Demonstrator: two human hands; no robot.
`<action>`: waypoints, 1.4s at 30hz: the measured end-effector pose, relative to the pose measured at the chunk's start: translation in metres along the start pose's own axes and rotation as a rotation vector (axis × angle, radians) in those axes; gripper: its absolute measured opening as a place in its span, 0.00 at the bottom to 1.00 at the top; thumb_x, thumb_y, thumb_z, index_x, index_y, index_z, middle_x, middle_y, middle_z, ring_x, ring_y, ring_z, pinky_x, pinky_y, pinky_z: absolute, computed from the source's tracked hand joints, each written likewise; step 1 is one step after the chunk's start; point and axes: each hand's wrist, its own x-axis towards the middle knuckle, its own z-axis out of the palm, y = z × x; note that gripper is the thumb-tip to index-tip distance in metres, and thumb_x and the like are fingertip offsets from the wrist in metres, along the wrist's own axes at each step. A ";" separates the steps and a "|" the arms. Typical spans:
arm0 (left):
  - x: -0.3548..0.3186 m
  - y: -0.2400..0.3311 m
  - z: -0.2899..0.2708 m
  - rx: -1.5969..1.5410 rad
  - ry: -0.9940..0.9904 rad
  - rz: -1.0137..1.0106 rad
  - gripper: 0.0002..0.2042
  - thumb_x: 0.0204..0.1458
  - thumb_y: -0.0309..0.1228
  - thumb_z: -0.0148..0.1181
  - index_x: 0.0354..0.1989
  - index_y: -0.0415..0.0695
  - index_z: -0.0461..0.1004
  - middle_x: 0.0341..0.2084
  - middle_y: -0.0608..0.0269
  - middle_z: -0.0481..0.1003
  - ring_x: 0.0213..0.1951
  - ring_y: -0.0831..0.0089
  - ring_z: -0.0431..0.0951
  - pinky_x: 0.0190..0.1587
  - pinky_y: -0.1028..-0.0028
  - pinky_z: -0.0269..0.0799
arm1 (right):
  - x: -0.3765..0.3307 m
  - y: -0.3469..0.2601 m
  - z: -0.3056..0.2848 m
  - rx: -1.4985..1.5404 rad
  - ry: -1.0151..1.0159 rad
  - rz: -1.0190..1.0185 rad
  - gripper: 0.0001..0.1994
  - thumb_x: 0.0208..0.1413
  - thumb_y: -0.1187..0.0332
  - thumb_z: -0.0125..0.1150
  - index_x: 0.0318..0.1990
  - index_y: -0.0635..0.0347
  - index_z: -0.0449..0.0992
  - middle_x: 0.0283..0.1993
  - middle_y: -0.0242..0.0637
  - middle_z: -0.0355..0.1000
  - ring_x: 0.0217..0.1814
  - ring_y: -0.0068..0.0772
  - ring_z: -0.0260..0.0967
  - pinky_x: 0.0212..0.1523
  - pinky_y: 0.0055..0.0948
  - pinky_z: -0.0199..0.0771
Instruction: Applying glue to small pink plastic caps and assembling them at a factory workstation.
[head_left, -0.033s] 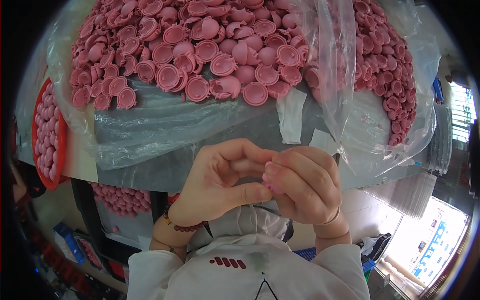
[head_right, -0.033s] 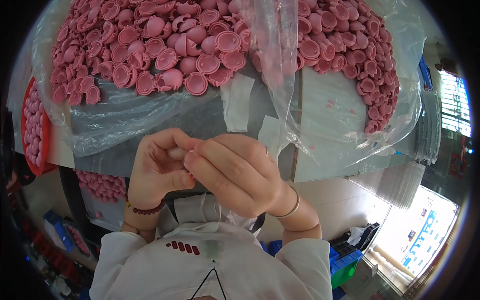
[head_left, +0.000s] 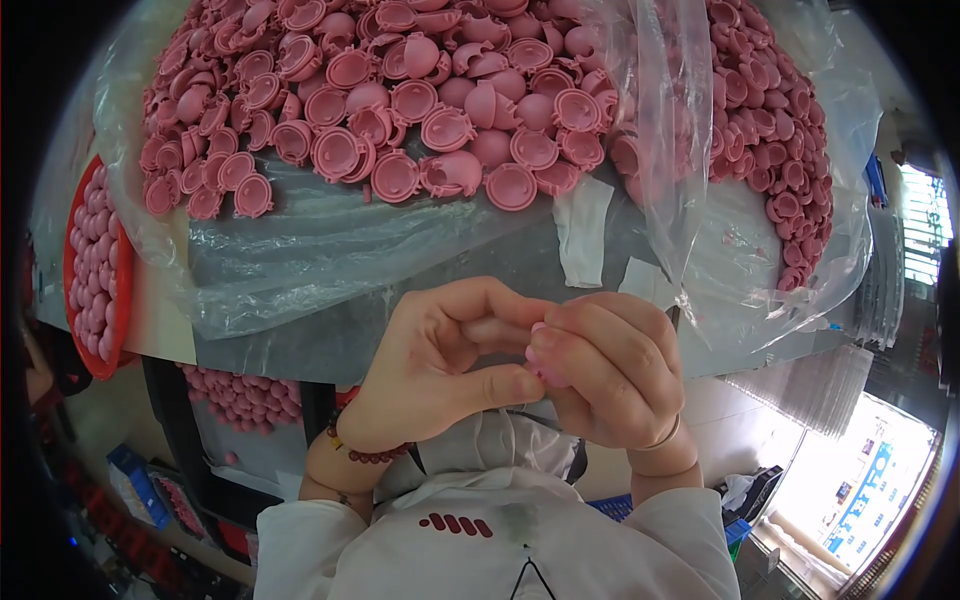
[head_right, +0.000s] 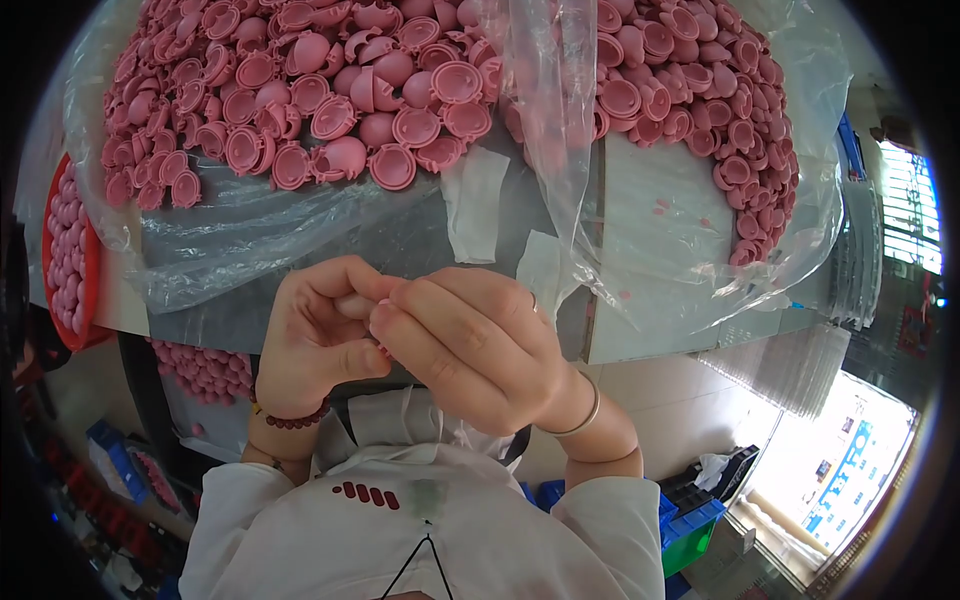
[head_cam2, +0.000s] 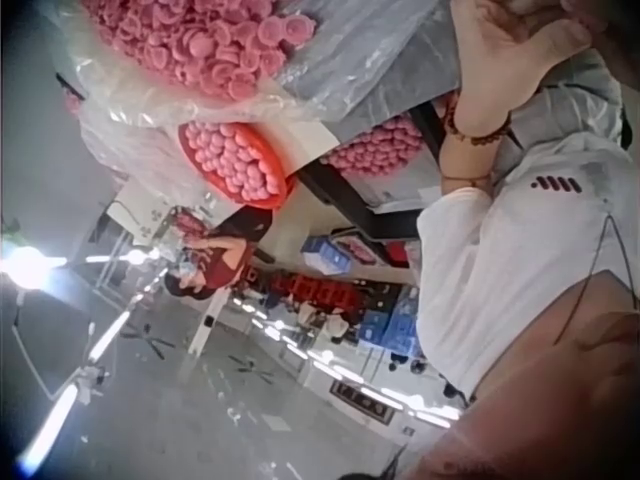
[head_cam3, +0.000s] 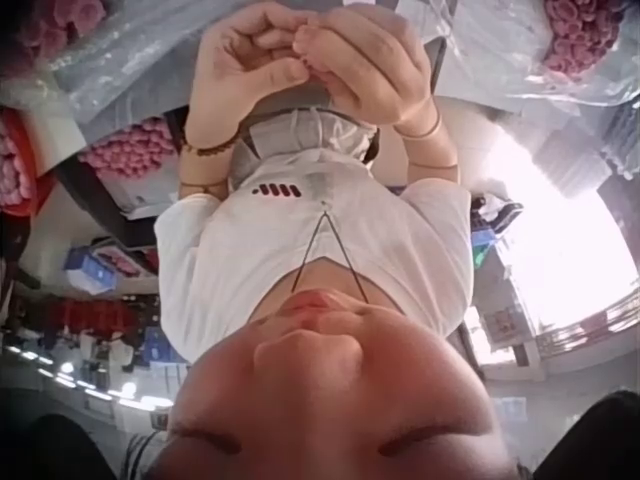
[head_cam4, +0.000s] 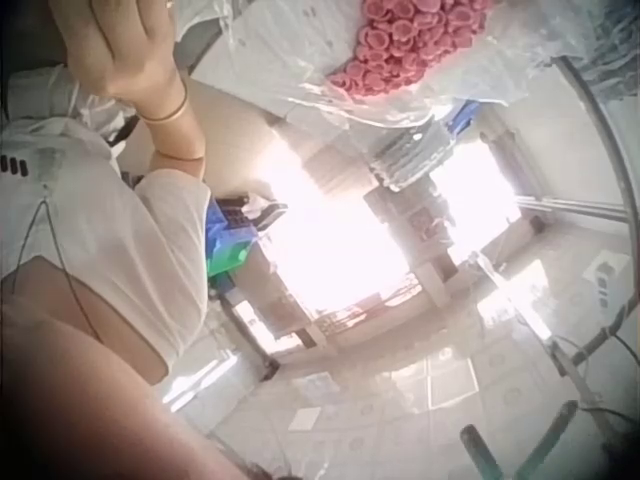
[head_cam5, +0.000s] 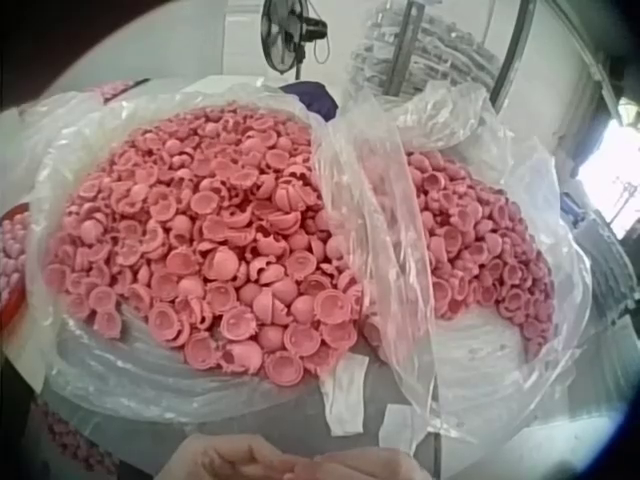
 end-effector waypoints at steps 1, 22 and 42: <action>0.000 0.000 0.000 0.005 0.001 -0.001 0.16 0.40 0.15 0.58 0.40 0.33 0.65 0.40 0.57 0.69 0.43 0.73 0.70 0.45 0.76 0.66 | 0.000 -0.001 -0.001 -0.009 -0.003 0.000 0.12 0.33 0.79 0.60 0.31 0.60 0.72 0.33 0.35 0.67 0.31 0.33 0.66 0.28 0.25 0.70; -0.004 -0.003 0.001 -0.167 -0.153 -0.068 0.25 0.52 0.38 0.46 0.54 0.34 0.53 0.47 0.55 0.64 0.50 0.70 0.63 0.51 0.72 0.60 | 0.015 0.004 0.004 0.457 0.033 0.175 0.22 0.31 0.59 0.69 0.32 0.64 0.70 0.34 0.41 0.69 0.36 0.40 0.68 0.36 0.33 0.70; -0.068 0.116 -0.061 1.808 1.184 0.892 0.14 0.46 0.24 0.52 0.43 0.33 0.66 0.39 0.52 0.70 0.40 0.68 0.71 0.43 0.73 0.65 | -0.088 0.068 -0.130 -0.771 1.030 0.665 0.21 0.49 0.64 0.52 0.45 0.73 0.63 0.43 0.48 0.65 0.44 0.37 0.63 0.42 0.30 0.66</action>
